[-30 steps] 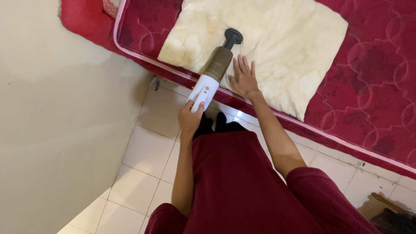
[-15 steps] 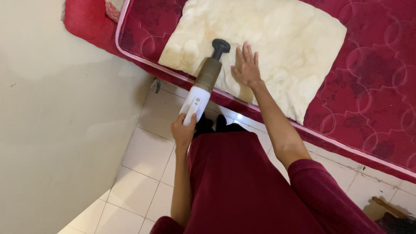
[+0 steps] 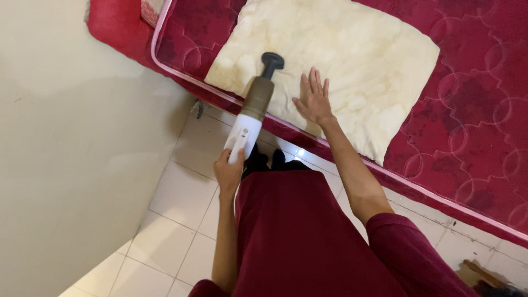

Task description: The person uses a handheld vacuum cleaner to clean a cream-colored pillow placed on a red patterned mattress. After vacuuming the pillow, the person moves it aside and proceeds to vacuum the mattress surface directly.

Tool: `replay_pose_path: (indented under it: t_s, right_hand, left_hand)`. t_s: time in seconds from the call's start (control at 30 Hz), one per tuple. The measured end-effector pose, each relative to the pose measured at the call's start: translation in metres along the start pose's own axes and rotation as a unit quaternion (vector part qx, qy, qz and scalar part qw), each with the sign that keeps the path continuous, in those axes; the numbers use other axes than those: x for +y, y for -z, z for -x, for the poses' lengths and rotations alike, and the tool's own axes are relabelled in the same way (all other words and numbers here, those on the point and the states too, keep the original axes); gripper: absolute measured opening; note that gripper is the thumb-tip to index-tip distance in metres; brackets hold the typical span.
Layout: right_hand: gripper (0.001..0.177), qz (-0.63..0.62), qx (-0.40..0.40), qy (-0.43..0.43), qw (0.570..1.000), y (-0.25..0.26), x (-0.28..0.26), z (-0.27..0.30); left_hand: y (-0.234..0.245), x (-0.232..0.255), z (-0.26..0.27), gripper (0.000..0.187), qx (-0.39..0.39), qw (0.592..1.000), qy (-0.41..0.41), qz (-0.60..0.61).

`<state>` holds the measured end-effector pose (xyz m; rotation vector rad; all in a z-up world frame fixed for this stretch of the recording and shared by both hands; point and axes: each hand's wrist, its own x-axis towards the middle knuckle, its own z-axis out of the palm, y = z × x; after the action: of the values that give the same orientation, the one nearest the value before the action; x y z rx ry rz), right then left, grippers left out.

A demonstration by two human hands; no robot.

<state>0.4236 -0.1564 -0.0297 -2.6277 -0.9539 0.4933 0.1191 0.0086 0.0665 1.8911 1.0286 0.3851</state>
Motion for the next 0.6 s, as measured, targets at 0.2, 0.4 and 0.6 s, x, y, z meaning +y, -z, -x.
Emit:
replay_pose_path:
  t_s: [0.2, 0.4, 0.6]
  right_hand:
    - [0.098, 0.020, -0.042, 0.041, 0.998, -0.010, -0.031, -0.013]
    - [0.104, 0.072, -0.043, 0.038, 0.996, -0.023, -0.026, -0.011]
    - [0.105, 0.047, -0.034, 0.044, 0.997, -0.024, -0.024, -0.008]
  left_hand:
    - [-0.002, -0.004, 0.000, 0.036, 0.026, 0.999, -0.020, 0.012]
    - [-0.031, 0.016, -0.042, 0.041, 0.008, 1.000, -0.022, -0.007]
    - [0.007, -0.006, -0.011, 0.037, 0.020, 0.999, -0.027, 0.014]
